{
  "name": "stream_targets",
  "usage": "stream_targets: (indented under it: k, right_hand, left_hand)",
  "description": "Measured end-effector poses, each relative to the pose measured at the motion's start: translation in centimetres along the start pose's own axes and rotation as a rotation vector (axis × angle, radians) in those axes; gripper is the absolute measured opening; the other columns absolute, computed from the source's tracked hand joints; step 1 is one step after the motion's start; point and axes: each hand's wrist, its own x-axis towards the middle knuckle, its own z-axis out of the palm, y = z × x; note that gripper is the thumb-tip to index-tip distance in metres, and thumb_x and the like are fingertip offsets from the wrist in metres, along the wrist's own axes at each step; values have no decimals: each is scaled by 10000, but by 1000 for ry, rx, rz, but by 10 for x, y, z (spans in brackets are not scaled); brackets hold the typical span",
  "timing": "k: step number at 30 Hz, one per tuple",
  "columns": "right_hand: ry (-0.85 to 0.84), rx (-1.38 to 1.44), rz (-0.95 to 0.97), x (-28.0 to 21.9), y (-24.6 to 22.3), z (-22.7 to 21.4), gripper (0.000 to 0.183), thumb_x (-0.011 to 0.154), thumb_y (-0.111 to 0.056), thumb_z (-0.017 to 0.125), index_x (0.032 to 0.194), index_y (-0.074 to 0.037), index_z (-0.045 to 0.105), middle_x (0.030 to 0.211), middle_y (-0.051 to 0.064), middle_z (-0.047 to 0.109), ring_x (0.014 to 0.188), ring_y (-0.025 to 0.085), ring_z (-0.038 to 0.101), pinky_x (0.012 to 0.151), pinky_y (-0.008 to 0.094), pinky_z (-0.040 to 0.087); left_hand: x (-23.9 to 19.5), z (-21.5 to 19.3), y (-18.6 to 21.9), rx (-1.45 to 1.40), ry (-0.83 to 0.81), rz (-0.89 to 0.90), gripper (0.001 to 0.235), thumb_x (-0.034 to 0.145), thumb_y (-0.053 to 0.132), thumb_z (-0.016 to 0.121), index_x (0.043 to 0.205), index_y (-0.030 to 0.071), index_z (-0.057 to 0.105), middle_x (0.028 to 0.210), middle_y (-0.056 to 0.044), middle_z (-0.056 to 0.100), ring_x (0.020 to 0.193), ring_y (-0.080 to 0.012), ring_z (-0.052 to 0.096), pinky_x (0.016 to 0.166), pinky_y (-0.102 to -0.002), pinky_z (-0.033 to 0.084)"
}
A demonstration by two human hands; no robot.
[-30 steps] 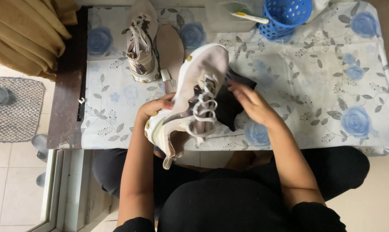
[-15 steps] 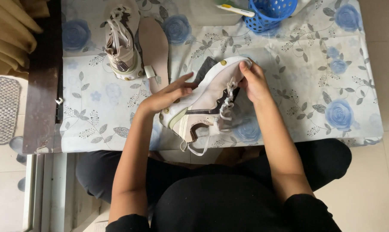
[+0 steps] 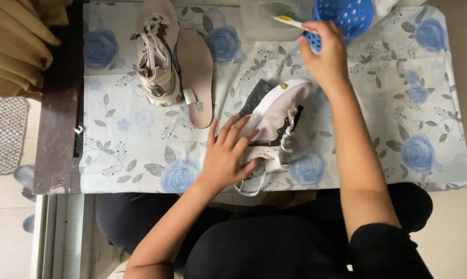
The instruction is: The person cleans a white sneaker on a table using a yellow toothbrush and a dark cloth. They scrub the shoe's surface and then wipe it with the cloth, repeating the process with a green brush later.
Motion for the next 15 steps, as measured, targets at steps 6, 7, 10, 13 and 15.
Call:
stream_targets:
  k: [6, 7, 10, 13, 15]
  right_hand:
    - [-381, -1027, 33, 43, 83, 55, 264, 810, -319, 588, 1031, -186, 640, 1004, 127, 568, 931, 330, 489, 666, 446, 360]
    - [-382, -1025, 29, 47, 77, 57, 264, 810, -319, 588, 1031, -186, 640, 1004, 127, 568, 931, 330, 489, 666, 446, 360]
    - [-601, -1143, 188, 45, 64, 62, 314, 735, -147, 581, 1036, -208, 649, 1144, 63, 559, 1193, 260, 362, 890, 504, 220]
    - [-583, -1081, 208, 36, 65, 57, 286, 744, -137, 581, 1020, -180, 645, 1078, 79, 574, 1097, 281, 410, 813, 498, 271]
    - [-530, -984, 223, 36, 65, 52, 246, 758, -124, 580, 997, -136, 639, 979, 104, 598, 953, 312, 481, 698, 489, 347]
  left_hand:
    - [-5, 1, -1, -7, -65, 107, 417, 794, 341, 588, 1171, 167, 551, 1366, -100, 384, 1264, -342, 352, 1039, -588, 166]
    - [-5, 2, -2, -6, -64, 103, 417, 794, 341, 588, 1171, 167, 551, 1366, -100, 384, 1264, -342, 352, 1039, -588, 166]
    - [-8, 7, 0, 35, -117, 111, 406, 778, 364, 600, 1131, 164, 581, 1400, -82, 339, 1298, -332, 308, 1040, -605, 159]
    - [-8, 9, 2, 87, -127, 139, 430, 753, 358, 633, 1130, 153, 600, 1437, -25, 286, 1326, -314, 277, 1044, -611, 166]
    - [-7, 8, 3, 115, -156, 129, 440, 730, 359, 631, 1119, 155, 605, 1416, 1, 335, 1317, -307, 284, 1032, -613, 178]
